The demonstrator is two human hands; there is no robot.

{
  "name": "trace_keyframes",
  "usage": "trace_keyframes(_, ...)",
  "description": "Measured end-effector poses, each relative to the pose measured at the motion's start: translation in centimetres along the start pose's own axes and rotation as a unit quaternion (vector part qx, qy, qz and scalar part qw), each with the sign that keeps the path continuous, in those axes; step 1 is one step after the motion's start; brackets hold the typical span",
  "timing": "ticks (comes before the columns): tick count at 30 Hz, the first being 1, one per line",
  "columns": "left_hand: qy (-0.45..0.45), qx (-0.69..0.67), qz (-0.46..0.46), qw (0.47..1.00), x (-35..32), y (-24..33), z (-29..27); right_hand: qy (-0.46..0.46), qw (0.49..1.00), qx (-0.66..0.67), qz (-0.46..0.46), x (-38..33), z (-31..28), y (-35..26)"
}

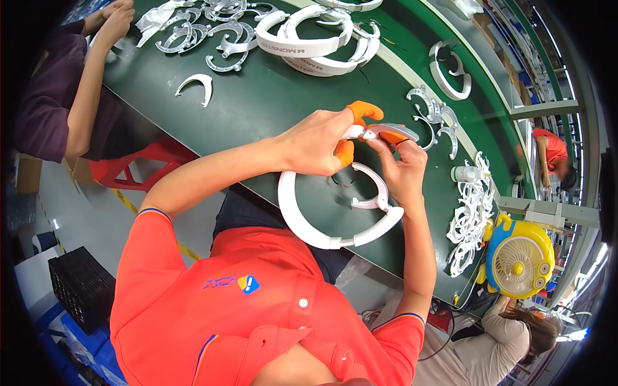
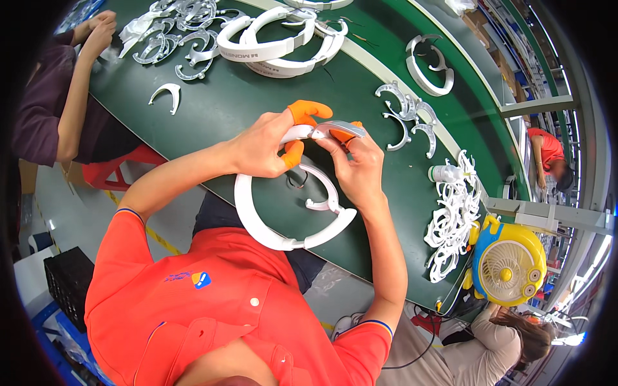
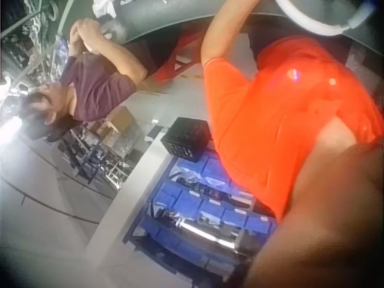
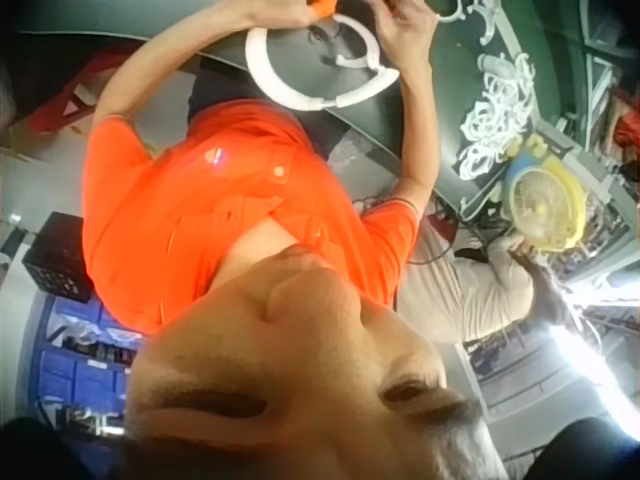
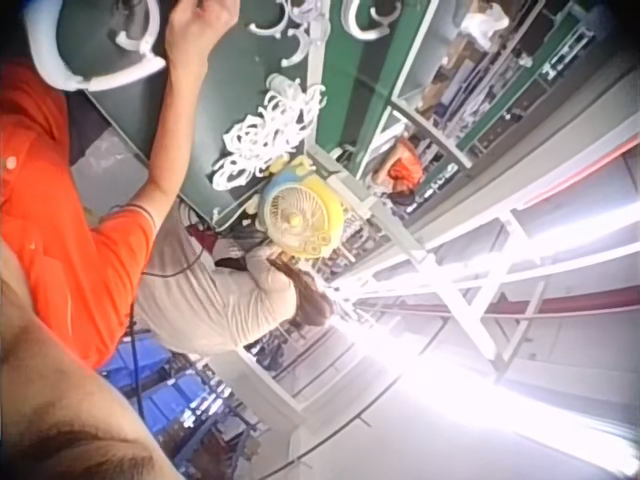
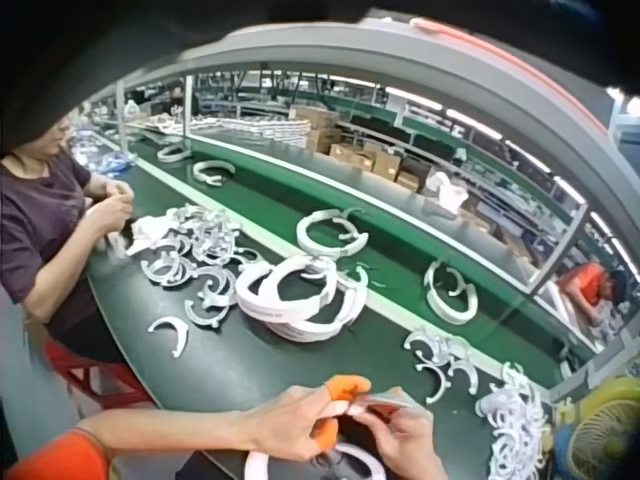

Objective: The recorder is assembling white plastic components, applying adhesive and using pliers to join the parts at a factory workbench.

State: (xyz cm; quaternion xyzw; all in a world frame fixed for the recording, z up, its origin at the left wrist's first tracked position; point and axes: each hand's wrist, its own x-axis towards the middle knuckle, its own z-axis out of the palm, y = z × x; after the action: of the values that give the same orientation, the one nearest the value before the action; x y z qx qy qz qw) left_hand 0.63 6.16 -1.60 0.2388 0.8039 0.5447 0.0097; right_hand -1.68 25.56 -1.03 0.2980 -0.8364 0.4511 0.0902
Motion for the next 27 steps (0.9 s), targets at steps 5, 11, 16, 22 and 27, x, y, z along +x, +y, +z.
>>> trace_keyframes(5, 0.026, -0.024, 0.039, 0.999, 0.4, -0.6, 0.4, -0.017, 1.0, -0.008, 0.024, 0.3, -0.5, -0.4)
trace_keyframes(11, 0.056, -0.012, 0.069, 0.996, 0.4, -1.4, 0.4, -0.022, 1.0, -0.021, -0.004, -0.9, -1.7, 1.5)
trace_keyframes(16, 0.038, 0.021, 0.068, 0.997, 0.4, -1.4, 0.3, 0.033, 0.997, -0.029, -0.063, -1.3, -0.9, 1.6)
trace_keyframes(22, 0.045, 0.011, 0.069, 0.997, 0.5, -1.6, 0.3, 0.003, 0.999, 0.022, 0.042, -1.6, -0.9, 1.6)
trace_keyframes(27, 0.036, 0.011, 0.08, 0.996, 0.6, -1.1, 0.4, 0.03, 0.999, -0.029, -0.002, -1.1, -2.6, 1.8)
